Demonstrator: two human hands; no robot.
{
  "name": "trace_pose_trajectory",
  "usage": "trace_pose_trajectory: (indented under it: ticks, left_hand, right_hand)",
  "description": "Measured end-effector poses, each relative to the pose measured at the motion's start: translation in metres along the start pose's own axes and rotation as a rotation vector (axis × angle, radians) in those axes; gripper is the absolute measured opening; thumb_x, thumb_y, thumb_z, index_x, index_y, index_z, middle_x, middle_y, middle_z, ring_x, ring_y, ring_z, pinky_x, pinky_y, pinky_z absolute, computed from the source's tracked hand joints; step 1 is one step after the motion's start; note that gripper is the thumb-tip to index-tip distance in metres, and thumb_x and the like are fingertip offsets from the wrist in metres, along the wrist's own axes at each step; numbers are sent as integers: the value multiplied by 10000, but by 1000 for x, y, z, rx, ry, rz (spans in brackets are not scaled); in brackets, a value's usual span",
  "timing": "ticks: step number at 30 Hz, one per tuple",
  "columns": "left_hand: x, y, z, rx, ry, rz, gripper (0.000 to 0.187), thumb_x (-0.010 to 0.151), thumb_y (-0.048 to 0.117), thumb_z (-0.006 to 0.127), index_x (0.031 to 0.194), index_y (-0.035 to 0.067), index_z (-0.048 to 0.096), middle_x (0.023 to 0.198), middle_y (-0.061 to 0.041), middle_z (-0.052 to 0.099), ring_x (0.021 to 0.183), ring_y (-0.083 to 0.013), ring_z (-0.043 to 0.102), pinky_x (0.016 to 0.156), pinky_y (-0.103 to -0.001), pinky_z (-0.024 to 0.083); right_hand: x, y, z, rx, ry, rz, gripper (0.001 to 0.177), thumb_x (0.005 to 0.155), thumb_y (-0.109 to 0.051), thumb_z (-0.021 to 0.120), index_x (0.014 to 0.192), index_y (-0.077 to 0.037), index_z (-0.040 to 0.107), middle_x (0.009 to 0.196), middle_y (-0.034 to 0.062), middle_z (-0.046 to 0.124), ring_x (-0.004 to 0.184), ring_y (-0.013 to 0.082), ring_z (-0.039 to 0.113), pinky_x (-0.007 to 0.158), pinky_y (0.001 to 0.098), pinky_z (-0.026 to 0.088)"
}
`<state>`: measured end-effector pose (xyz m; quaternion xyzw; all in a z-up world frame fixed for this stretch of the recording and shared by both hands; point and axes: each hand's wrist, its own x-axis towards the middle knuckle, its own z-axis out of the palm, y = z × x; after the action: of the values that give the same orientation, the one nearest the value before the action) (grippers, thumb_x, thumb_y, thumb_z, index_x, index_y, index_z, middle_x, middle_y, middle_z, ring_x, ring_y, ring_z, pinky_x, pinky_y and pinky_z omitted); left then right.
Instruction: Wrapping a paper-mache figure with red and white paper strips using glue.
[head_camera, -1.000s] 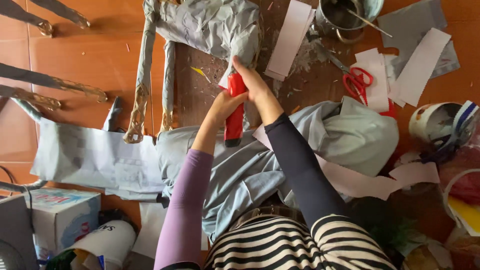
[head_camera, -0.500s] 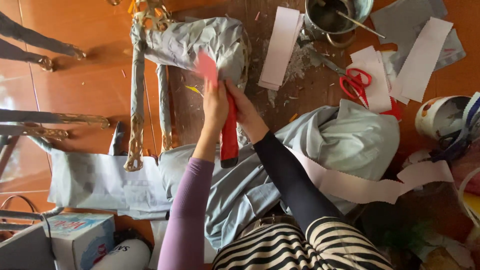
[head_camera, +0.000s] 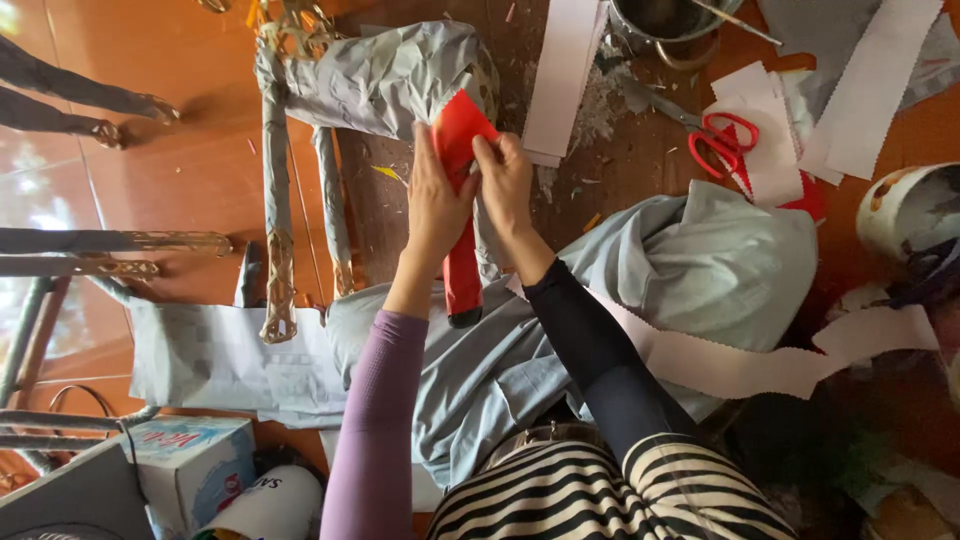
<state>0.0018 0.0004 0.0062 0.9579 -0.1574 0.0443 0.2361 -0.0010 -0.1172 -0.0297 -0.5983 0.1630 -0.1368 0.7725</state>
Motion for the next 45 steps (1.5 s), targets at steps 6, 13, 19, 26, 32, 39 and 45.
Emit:
trace_pose_trajectory:
  ticks: [6,13,19,26,32,39,45]
  left_hand:
    - [-19,-11,2,-343,-131,-528,1241,801,413,797,1613,-9,-41,1567,-288,390,1418,-419,444,1154,-430,413]
    - [5,24,-10,2,174,117,948,844,144,773,1582,-13,199,1593,-310,336,1473,-497,369,1221,-497,322]
    - [15,16,14,-24,278,115,454,998,-10,605,1443,-33,521,1571,-242,445,1472,-429,425,1256,-459,343]
    - [13,22,12,9,153,165,475,938,-37,568,1411,-75,545,1519,-220,498,1421,-405,464,1214,-468,383]
    - [27,31,16,173,175,168,441,952,58,583,1380,-45,560,1428,-198,564,1332,-381,504,1077,-467,424]
    - [37,39,8,153,230,184,418,856,54,627,1268,-6,605,1175,-183,606,1120,-386,553,1006,-477,455]
    - [40,36,16,112,307,127,416,880,31,639,1294,-16,642,1176,-198,604,1095,-398,542,981,-483,443]
  right_hand:
    - [12,20,3,-44,46,18,314,1008,-179,708,792,21,600,739,14,567,683,81,468,614,291,402]
    - [20,12,-3,-17,-22,-1,260,992,-166,711,828,24,644,747,16,631,685,74,521,609,273,452]
    - [32,30,-2,17,-38,50,165,967,-144,678,960,21,682,850,58,727,742,107,669,665,275,563]
    - [31,28,-2,129,-31,25,110,961,-45,669,1041,8,615,911,82,700,770,142,667,681,297,581]
    - [37,-27,-15,-101,-43,-318,91,988,-59,673,1049,-11,626,958,100,696,855,191,684,758,323,576]
    - [154,-61,-156,-1383,166,-807,59,838,-107,634,834,-100,693,962,146,694,947,391,658,808,503,504]
    - [218,-40,-251,-1503,224,-305,178,952,-148,578,1008,-54,718,951,228,667,881,426,662,719,531,545]
